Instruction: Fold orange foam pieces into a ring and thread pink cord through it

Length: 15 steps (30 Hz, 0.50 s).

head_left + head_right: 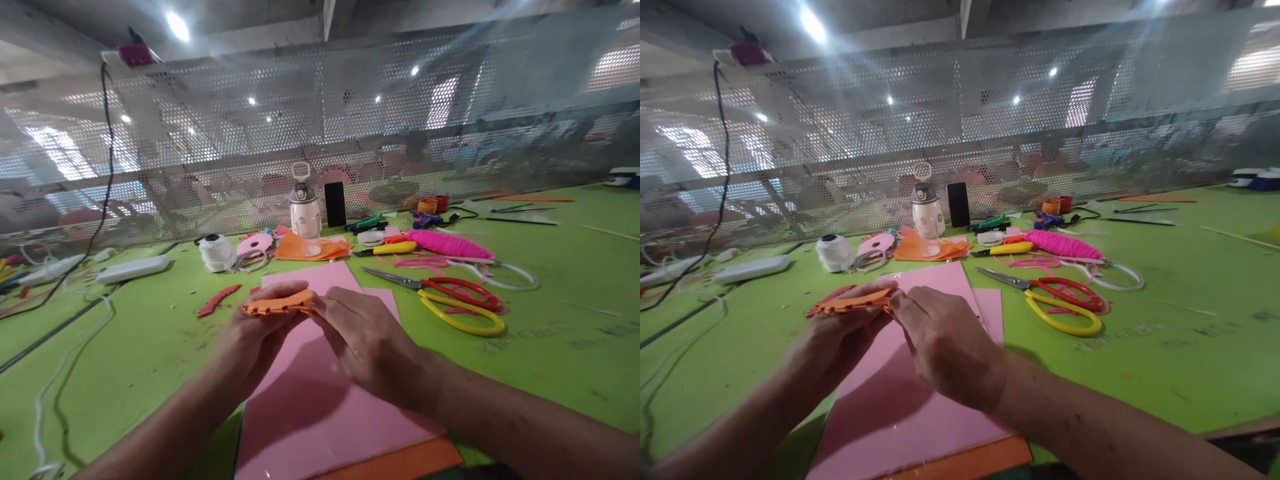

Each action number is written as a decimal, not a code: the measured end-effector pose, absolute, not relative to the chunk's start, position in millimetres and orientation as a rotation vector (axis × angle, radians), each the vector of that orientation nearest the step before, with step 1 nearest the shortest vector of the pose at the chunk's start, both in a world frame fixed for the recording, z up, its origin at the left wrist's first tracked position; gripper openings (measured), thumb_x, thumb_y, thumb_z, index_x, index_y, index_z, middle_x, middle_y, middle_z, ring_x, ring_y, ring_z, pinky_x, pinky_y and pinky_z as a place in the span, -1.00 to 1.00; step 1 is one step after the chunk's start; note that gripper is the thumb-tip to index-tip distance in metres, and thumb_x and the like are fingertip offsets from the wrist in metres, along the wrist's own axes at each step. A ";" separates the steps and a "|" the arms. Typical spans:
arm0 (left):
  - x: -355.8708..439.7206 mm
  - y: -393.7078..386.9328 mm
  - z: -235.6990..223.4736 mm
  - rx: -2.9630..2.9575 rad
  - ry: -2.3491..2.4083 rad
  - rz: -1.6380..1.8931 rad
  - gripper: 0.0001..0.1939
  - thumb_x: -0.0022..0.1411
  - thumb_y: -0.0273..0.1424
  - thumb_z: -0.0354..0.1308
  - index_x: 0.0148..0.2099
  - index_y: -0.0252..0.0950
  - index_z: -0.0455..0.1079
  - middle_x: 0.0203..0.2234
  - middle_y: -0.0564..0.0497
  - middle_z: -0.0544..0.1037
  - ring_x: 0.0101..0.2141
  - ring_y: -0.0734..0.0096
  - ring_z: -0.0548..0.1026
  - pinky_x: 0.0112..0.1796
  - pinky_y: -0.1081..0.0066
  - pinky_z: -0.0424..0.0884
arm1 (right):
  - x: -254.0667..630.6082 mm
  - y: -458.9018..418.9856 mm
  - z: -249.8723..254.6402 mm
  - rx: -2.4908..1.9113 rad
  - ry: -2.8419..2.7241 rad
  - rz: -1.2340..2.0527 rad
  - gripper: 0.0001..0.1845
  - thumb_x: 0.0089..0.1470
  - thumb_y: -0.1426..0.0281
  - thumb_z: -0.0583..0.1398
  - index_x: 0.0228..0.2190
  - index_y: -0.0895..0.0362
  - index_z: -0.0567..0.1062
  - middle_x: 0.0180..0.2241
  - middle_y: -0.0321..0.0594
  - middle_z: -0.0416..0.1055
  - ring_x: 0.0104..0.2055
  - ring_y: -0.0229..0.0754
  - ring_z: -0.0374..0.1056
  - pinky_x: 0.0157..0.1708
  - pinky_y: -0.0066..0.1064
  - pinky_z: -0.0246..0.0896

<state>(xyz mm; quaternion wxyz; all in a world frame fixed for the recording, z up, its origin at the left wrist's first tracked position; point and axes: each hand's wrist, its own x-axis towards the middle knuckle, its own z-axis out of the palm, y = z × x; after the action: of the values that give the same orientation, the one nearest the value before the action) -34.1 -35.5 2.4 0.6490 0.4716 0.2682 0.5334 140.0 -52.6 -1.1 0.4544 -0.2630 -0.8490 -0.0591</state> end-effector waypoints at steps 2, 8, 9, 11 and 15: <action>-33.3 -36.5 4.0 1.050 0.626 1.203 -0.76 0.07 -0.58 0.24 -0.17 -0.33 0.58 -0.26 -0.09 0.64 -0.19 0.32 0.57 -0.06 0.42 0.46 | 140.4 -52.2 -1.1 -0.634 -2.094 -0.136 -0.79 0.20 0.61 0.04 -0.24 0.43 0.47 -0.45 -0.10 0.37 -0.41 -0.19 0.20 -0.44 -0.34 0.13; -29.6 -39.6 7.9 1.018 0.667 1.202 -0.75 0.05 -0.59 0.27 -0.17 -0.33 0.58 -0.31 -0.07 0.65 -0.23 0.34 0.58 -0.06 0.41 0.46 | 140.5 -52.5 0.3 -0.643 -2.100 -0.202 -0.78 0.21 0.59 0.02 -0.28 0.37 0.47 -0.47 -0.13 0.36 -0.44 -0.20 0.18 -0.47 -0.34 0.10; -29.4 -39.4 7.5 1.018 0.669 1.204 -0.75 0.06 -0.59 0.26 -0.16 -0.32 0.57 -0.31 -0.07 0.64 -0.23 0.34 0.58 -0.05 0.40 0.46 | 140.4 -52.5 0.3 -0.655 -2.102 -0.221 -0.78 0.21 0.58 0.02 -0.27 0.36 0.46 -0.47 -0.13 0.36 -0.44 -0.19 0.18 -0.48 -0.34 0.10; -29.6 -38.1 5.9 1.027 0.646 1.210 -0.75 0.09 -0.59 0.25 -0.15 -0.32 0.57 -0.29 -0.07 0.64 -0.22 0.35 0.57 -0.05 0.38 0.46 | 140.1 -52.2 -0.6 -0.678 -2.101 -0.266 -0.78 0.21 0.58 0.01 -0.24 0.35 0.46 -0.47 -0.13 0.36 -0.44 -0.19 0.18 -0.49 -0.34 0.09; -30.4 -33.6 2.0 1.039 0.586 1.214 -0.77 0.15 -0.55 0.23 -0.12 -0.32 0.55 -0.25 -0.07 0.63 -0.19 0.34 0.56 -0.01 0.31 0.45 | 140.2 -50.7 -4.5 -0.715 -2.090 -0.315 -0.76 0.24 0.57 -0.01 -0.18 0.35 0.43 -0.47 -0.14 0.36 -0.44 -0.18 0.21 -0.49 -0.34 0.11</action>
<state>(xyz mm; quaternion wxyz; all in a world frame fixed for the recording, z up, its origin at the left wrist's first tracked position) -30.4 -33.6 2.0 0.6593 0.4590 0.2590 0.5363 140.2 -50.7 -4.5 0.4395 -0.2879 -0.8413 -0.1269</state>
